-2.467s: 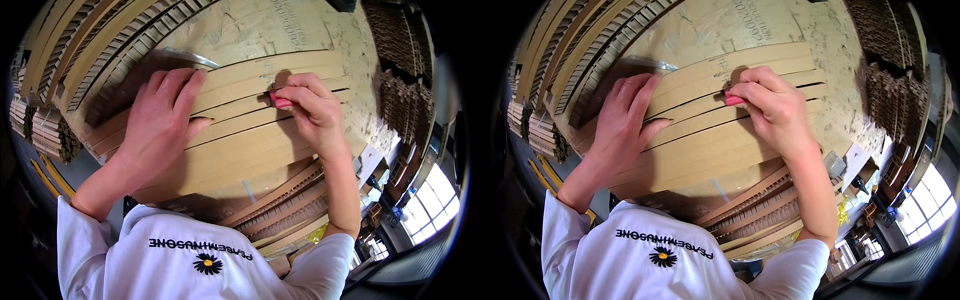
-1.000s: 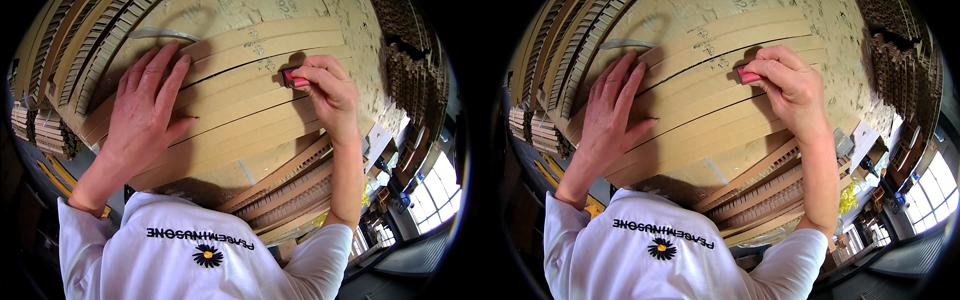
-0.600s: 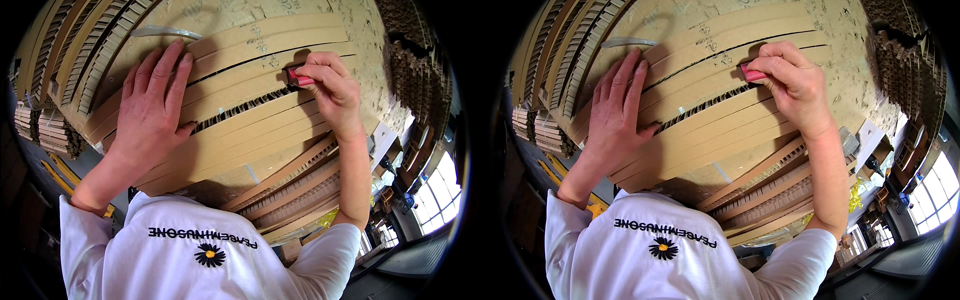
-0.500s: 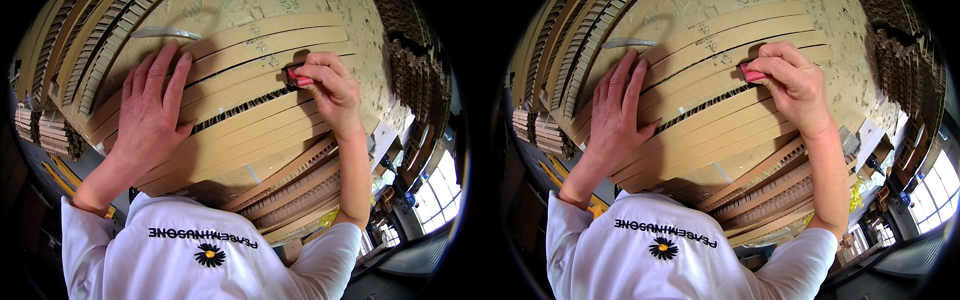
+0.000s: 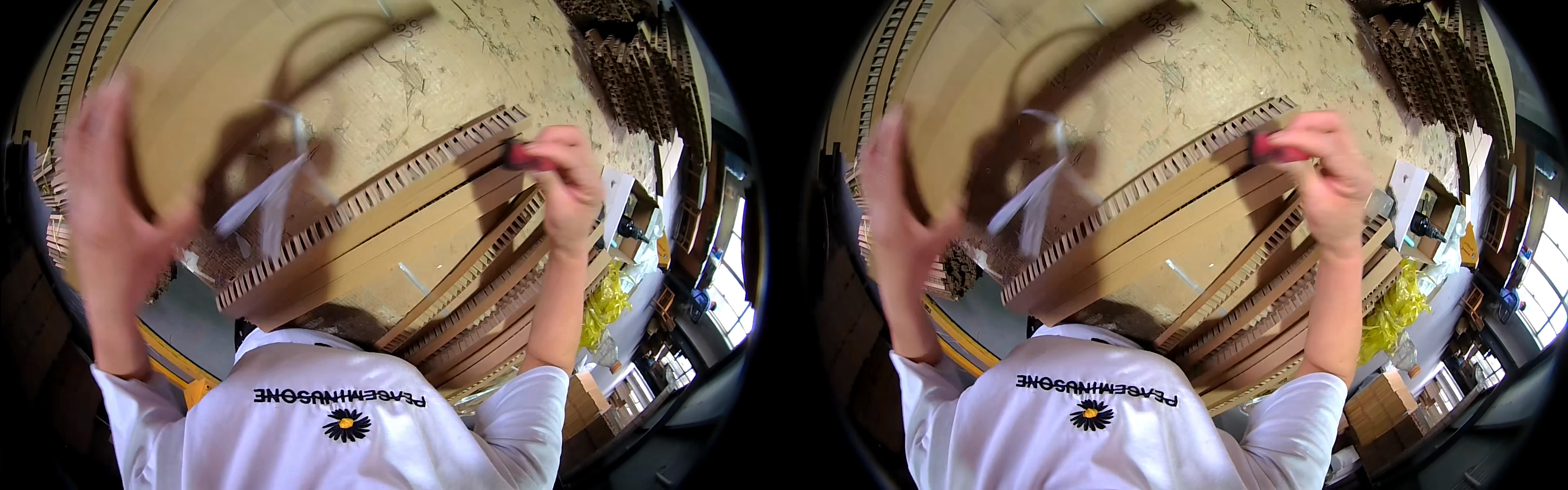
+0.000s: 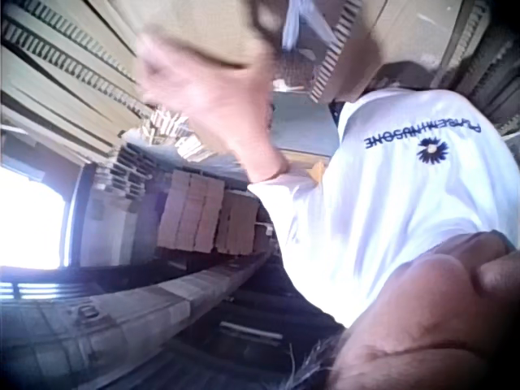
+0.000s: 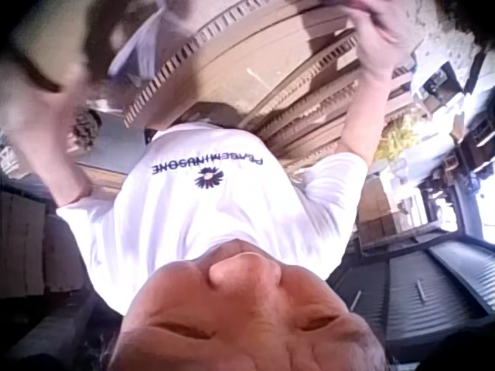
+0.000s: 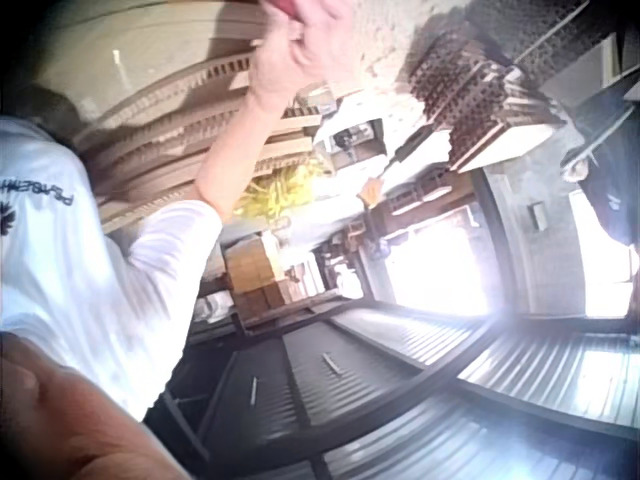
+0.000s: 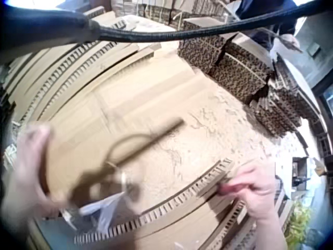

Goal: The person uses a red utility knife to cut long strips from a large sheet of corrugated cardboard on a workbench. The person repeatedly scores and snaps the cardboard, then stacks the cut strips on the table.

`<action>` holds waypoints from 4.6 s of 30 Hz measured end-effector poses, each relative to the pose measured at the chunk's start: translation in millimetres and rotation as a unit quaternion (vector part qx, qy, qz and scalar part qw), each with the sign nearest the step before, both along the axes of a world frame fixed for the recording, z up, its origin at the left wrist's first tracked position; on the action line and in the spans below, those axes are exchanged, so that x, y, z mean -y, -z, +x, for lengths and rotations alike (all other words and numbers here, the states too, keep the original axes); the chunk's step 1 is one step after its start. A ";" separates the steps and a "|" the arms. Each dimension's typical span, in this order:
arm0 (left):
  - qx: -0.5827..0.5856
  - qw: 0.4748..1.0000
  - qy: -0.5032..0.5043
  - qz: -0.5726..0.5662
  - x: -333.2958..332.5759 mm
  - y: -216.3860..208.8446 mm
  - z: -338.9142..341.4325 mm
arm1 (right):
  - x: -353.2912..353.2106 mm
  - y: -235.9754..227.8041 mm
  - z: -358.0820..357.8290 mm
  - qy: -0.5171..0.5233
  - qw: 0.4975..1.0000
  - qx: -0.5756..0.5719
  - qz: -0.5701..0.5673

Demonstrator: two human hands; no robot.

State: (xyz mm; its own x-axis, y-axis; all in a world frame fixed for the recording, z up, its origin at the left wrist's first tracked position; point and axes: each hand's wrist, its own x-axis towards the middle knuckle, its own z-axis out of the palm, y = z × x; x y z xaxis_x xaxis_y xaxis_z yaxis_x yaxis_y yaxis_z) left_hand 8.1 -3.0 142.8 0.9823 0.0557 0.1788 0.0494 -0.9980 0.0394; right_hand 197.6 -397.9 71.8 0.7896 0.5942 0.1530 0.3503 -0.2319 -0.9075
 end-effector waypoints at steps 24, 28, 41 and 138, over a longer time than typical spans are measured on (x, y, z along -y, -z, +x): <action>0.001 0.930 0.003 -0.368 103.8 131.2 30.3 | -48.4 31.5 2.3 -0.169 0.981 -0.005 -0.097; 0.081 0.916 0.035 -0.391 112.0 140.9 17.9 | -51.1 33.1 3.5 -0.180 0.978 0.033 -0.104; 0.055 0.939 0.074 -0.330 122.2 151.6 29.4 | -55.5 35.9 2.4 -0.189 0.965 0.136 -0.123; -0.008 0.966 0.039 -0.255 181.8 136.7 -65.7 | 10.6 29.7 -41.6 -0.120 0.989 0.007 -0.091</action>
State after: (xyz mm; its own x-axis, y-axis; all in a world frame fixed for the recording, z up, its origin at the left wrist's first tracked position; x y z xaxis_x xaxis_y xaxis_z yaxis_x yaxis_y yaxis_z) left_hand -57.5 -184.8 6.1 0.9895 0.0586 0.1320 -0.0201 -0.8492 0.5277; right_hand 156.0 -408.6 42.1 0.6204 0.7834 0.0368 0.4273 -0.2984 -0.8534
